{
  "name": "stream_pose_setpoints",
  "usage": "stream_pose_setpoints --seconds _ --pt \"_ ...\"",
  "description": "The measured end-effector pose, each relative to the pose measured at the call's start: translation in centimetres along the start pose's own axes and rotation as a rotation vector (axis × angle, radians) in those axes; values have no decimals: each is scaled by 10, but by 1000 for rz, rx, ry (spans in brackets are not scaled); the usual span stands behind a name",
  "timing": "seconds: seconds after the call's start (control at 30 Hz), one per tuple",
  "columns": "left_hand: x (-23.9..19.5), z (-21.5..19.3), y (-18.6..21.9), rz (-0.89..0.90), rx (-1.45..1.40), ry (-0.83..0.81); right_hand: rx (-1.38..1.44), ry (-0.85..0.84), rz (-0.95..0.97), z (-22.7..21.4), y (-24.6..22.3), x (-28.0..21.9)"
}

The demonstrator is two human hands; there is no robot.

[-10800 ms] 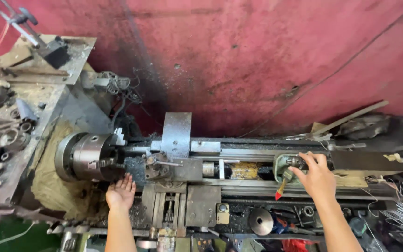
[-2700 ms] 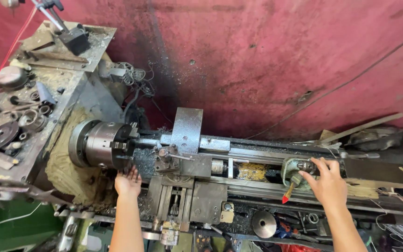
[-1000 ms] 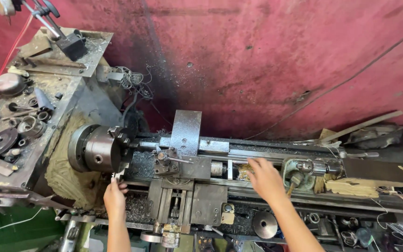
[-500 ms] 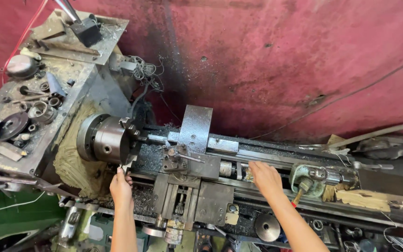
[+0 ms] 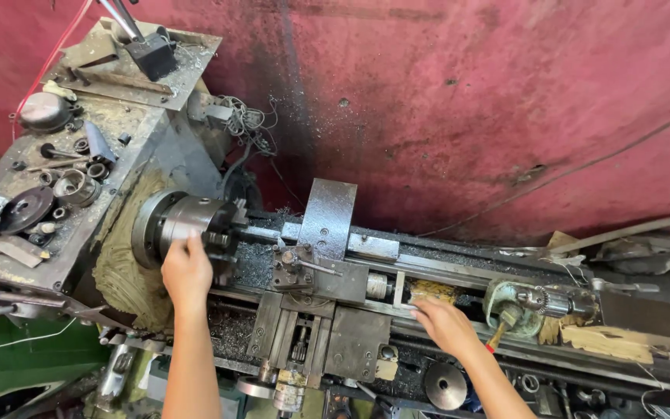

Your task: Cleaning metal shavings from a lathe with a brush and adjusting the carriage and tool post using handwheels and a wrench.

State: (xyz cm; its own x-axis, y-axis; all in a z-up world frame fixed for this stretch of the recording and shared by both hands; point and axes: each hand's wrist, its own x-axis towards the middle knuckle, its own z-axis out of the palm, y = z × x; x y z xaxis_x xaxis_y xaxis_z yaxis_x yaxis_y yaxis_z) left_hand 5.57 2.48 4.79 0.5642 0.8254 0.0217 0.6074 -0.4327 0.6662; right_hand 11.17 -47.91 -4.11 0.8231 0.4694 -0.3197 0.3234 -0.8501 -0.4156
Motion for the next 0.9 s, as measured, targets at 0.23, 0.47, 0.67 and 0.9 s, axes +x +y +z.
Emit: stream_pose_setpoints --seconds 0.23,0.47,0.67,0.9 --pt "16 2 71 117 260 40 89 101 -81 -18 2 -2" --pt "58 40 64 212 393 47 256 321 -143 -9 25 38" --pt "-35 -27 86 218 276 35 344 262 -40 18 45 70" --pt "-58 10 -86 -357 -189 -49 252 107 92 12 28 64"
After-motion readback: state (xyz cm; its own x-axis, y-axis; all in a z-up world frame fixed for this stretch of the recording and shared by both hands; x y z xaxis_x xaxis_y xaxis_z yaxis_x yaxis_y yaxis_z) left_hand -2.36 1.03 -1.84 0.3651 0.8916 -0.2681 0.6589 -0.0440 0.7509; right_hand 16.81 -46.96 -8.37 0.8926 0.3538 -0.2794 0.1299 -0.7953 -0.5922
